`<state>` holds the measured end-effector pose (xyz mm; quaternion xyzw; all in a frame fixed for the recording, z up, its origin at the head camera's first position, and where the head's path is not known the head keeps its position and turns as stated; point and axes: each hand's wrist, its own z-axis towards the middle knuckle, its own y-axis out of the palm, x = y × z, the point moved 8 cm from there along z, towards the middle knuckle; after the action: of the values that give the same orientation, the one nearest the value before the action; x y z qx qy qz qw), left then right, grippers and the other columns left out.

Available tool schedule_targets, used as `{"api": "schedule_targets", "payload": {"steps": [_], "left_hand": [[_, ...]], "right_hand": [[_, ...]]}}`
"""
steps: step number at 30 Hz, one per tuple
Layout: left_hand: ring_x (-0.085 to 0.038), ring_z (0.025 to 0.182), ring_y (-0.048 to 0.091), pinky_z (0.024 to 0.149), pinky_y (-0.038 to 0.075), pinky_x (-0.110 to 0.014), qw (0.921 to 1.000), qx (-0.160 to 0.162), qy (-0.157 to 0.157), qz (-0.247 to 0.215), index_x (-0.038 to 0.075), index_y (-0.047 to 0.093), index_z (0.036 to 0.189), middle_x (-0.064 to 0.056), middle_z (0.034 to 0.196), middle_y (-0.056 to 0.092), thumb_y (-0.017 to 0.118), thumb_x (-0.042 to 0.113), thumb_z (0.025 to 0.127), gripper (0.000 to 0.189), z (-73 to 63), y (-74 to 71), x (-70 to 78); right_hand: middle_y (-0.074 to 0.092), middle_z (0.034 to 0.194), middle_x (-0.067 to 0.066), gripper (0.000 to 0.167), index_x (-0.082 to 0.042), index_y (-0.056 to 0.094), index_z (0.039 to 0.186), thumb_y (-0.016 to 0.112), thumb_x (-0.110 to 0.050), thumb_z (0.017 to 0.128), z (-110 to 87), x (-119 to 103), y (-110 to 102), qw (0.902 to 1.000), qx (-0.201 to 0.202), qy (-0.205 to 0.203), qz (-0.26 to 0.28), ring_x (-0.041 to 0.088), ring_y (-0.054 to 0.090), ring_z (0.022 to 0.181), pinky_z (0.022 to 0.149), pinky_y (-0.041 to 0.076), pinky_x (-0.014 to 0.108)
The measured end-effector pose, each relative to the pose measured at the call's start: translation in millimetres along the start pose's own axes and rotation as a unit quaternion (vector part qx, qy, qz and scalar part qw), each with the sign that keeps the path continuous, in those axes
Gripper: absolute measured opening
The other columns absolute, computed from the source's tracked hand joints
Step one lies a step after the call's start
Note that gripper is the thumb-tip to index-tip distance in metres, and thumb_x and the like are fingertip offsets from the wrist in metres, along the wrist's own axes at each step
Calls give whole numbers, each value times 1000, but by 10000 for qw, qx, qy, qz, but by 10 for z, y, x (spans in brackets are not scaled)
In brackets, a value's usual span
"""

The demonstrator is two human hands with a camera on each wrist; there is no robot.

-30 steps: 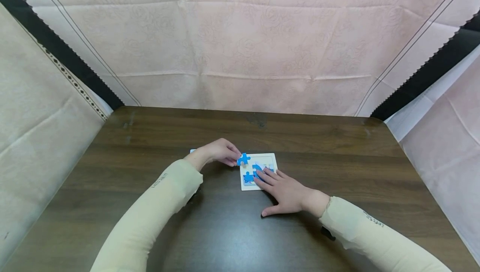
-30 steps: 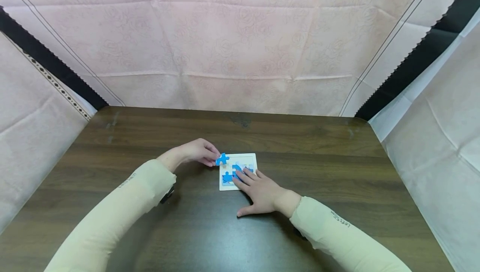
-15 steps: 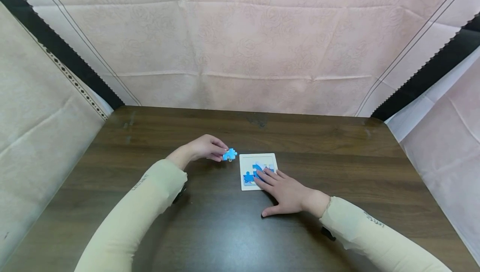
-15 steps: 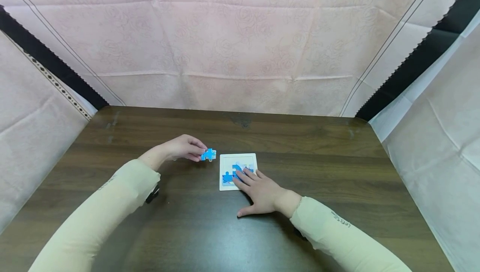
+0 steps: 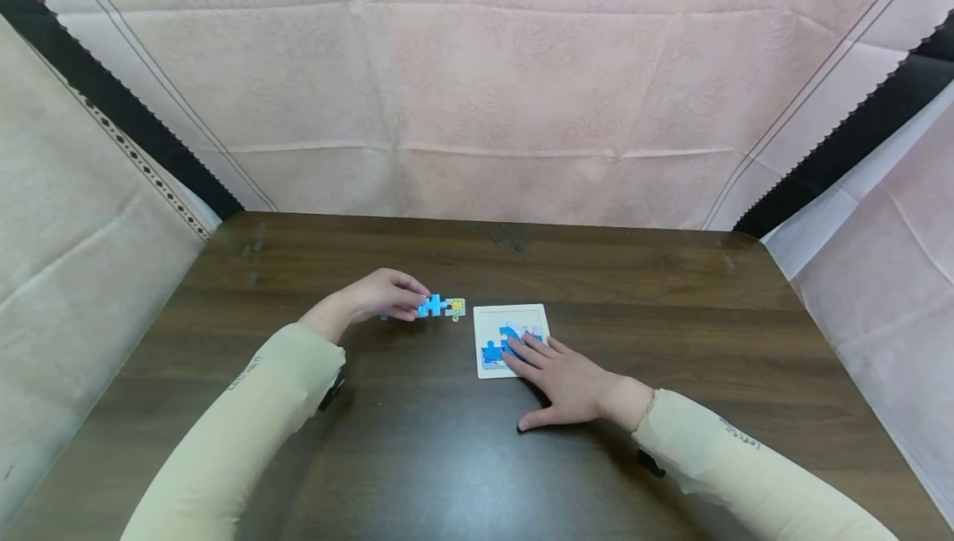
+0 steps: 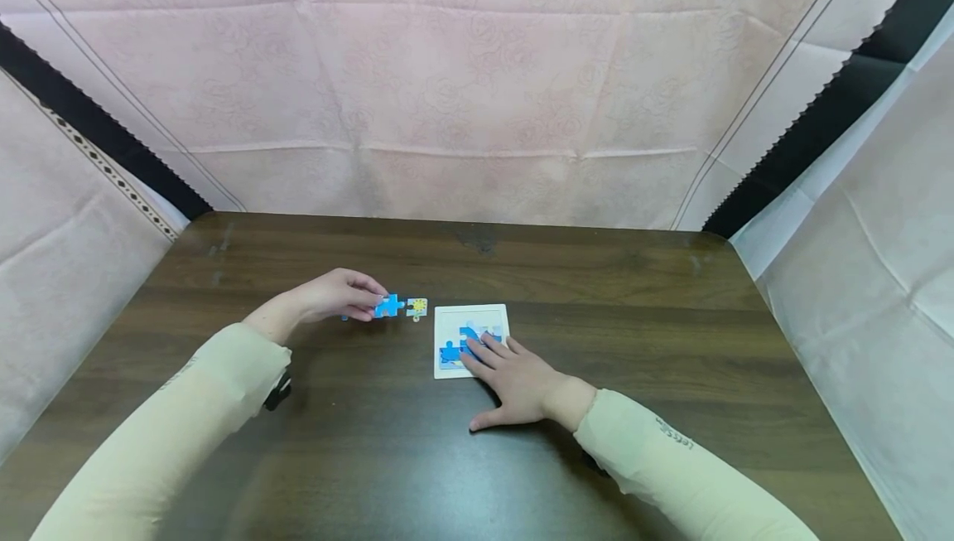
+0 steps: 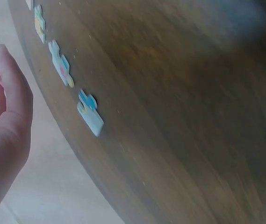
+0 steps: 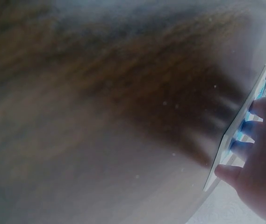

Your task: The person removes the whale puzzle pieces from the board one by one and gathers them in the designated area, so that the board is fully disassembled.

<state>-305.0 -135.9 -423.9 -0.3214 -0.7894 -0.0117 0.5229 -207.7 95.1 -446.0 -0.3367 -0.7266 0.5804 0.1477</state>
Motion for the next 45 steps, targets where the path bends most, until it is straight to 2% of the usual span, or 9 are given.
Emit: {"api": "schedule_targets", "payload": {"steps": [11,16,20,29,34,40,45], "left_hand": [[-15,79,63,86,55,-32,10000,86,-31,6,-7,53,122,-8,92,63,59,15,92,37,-180,-212,-217],[-14,80,63,84,55,-29,9996,147,-245,-47,-6,51,124,-8,94,63,58,16,92,39,-248,-266,-339],[-12,78,63,80,56,-26,9989,180,-420,-101,-5,52,124,-8,95,62,59,16,92,39,-268,-290,-446],[-8,71,61,73,57,-23,9982,177,-554,-172,-11,51,121,-5,87,62,59,10,91,38,-291,-300,-606],[-8,68,62,70,57,-24,9981,281,-540,-2,-12,54,116,-6,85,64,60,8,90,33,-296,-294,-640],[-6,64,59,63,56,-20,9985,355,-406,138,-13,56,108,-1,73,62,61,4,88,27,-291,-272,-609],[-8,64,58,63,55,-21,9963,545,-568,355,-11,59,106,-2,73,61,62,5,87,25,-302,-279,-597]], "right_hand": [[14,158,4,90,-19,22,150,48,-70,81,4,10,1,10000,-19,27,7,26,10,146,116,17,51],[14,158,4,90,-19,22,150,48,-71,81,7,4,7,10000,-44,23,31,26,10,146,116,17,51],[14,158,4,90,-19,22,150,48,-71,81,7,9,14,10000,-43,18,37,26,10,146,116,17,52],[15,158,4,90,-19,23,149,48,-71,81,-2,13,12,10000,-6,-8,45,27,10,146,116,18,52],[15,158,5,89,-19,23,149,48,-70,81,-5,12,10,10000,-7,-16,52,27,10,146,116,18,52],[14,158,4,89,-19,22,149,48,-70,81,-2,14,12,10000,-21,20,44,27,10,146,116,17,51],[14,158,5,89,-18,23,149,48,-70,81,-3,6,0,9999,-24,33,111,27,10,146,116,17,52]]}}
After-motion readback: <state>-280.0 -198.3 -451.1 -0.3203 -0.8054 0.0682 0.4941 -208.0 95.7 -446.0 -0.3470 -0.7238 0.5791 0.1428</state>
